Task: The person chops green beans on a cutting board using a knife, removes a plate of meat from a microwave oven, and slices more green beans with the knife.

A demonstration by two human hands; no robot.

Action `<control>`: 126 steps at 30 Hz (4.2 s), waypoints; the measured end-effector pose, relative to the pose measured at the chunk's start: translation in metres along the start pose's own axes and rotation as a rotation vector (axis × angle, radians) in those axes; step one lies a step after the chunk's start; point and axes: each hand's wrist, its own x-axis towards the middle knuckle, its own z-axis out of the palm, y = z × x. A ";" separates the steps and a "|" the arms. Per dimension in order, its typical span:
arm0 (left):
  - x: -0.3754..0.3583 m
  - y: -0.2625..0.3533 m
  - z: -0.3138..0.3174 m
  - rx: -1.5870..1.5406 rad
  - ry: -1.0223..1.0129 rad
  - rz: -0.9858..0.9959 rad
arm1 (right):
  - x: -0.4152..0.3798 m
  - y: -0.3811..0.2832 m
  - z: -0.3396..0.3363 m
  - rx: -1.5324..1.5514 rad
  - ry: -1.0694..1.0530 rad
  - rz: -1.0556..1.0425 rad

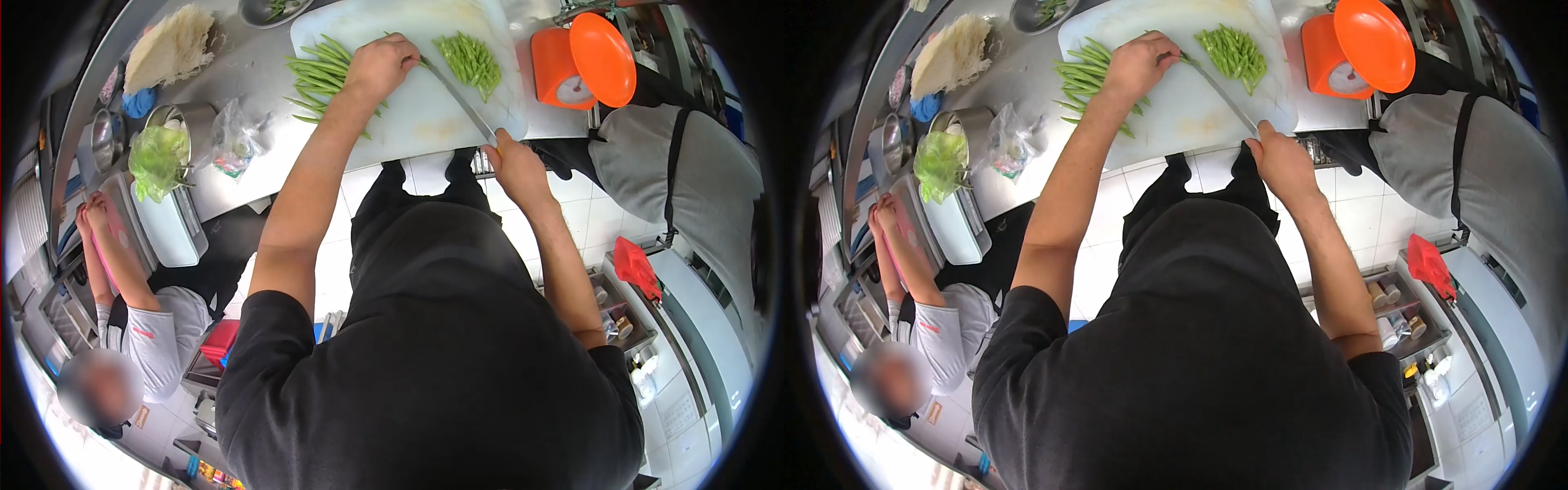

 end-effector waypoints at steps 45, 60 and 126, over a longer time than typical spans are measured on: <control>-0.002 -0.014 0.003 -0.040 0.169 -0.011 | -0.005 -0.021 -0.015 0.091 -0.039 0.004; -0.006 -0.012 0.009 0.103 0.157 0.153 | 0.010 -0.013 0.006 0.208 -0.037 0.048; 0.008 0.002 0.018 0.070 0.198 -0.022 | 0.032 -0.030 -0.015 0.054 -0.066 0.078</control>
